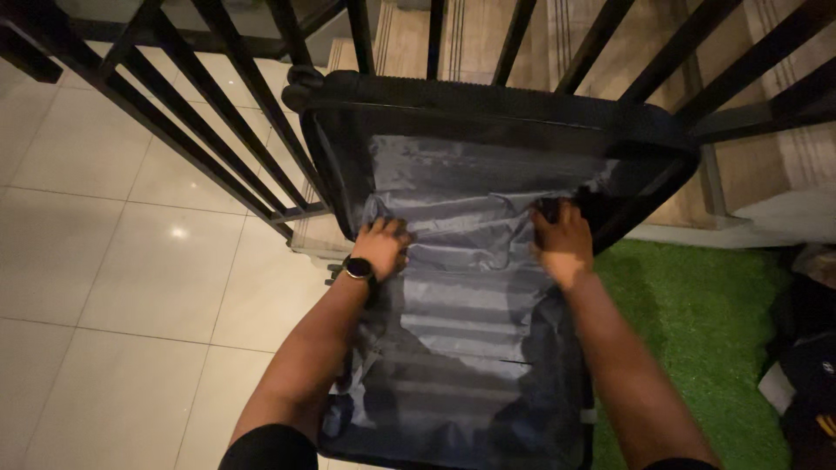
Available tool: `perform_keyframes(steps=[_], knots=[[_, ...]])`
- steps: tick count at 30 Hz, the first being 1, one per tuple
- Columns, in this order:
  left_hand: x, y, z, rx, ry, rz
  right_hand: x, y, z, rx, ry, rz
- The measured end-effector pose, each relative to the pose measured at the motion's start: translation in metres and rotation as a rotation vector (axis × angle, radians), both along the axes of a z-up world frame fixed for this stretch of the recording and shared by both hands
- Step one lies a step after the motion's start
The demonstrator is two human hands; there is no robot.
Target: The person organizes a suitcase by rearranging its interior lining and then folds a black shirt with yellow trim by hand.
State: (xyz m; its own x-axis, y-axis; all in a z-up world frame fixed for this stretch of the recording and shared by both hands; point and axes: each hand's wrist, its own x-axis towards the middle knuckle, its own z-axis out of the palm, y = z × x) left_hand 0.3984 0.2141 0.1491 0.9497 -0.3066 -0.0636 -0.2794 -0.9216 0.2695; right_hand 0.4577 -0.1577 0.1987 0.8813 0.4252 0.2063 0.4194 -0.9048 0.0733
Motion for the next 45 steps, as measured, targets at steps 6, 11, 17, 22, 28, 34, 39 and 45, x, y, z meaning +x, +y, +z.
perform_keyframes(steps=[6,11,17,22,28,34,39,45], knots=[[0.029,0.013,0.006,0.076,-0.368,0.049,0.001,-0.007,-0.008,0.142,0.038,-0.163],[0.057,0.008,0.011,0.166,-0.318,0.087,0.008,-0.008,-0.03,0.301,0.244,-0.323],[0.058,-0.008,-0.006,0.026,-0.062,0.167,-0.001,0.0,-0.046,0.238,0.106,-0.107],[0.043,-0.008,-0.012,0.066,0.143,0.173,-0.021,0.013,-0.017,-0.118,0.258,-0.388],[0.035,0.005,-0.019,0.093,-0.47,0.027,-0.021,0.002,-0.041,0.125,0.08,-0.31],[0.037,0.007,-0.017,-0.083,-0.231,0.065,-0.016,-0.015,-0.085,0.258,0.079,-0.214],[0.019,0.011,-0.001,-0.179,-0.262,0.045,-0.015,-0.014,-0.089,0.078,0.083,-0.248],[-0.028,0.007,0.011,-0.076,-0.478,-0.058,-0.038,0.002,-0.041,0.234,-0.172,-0.215]])
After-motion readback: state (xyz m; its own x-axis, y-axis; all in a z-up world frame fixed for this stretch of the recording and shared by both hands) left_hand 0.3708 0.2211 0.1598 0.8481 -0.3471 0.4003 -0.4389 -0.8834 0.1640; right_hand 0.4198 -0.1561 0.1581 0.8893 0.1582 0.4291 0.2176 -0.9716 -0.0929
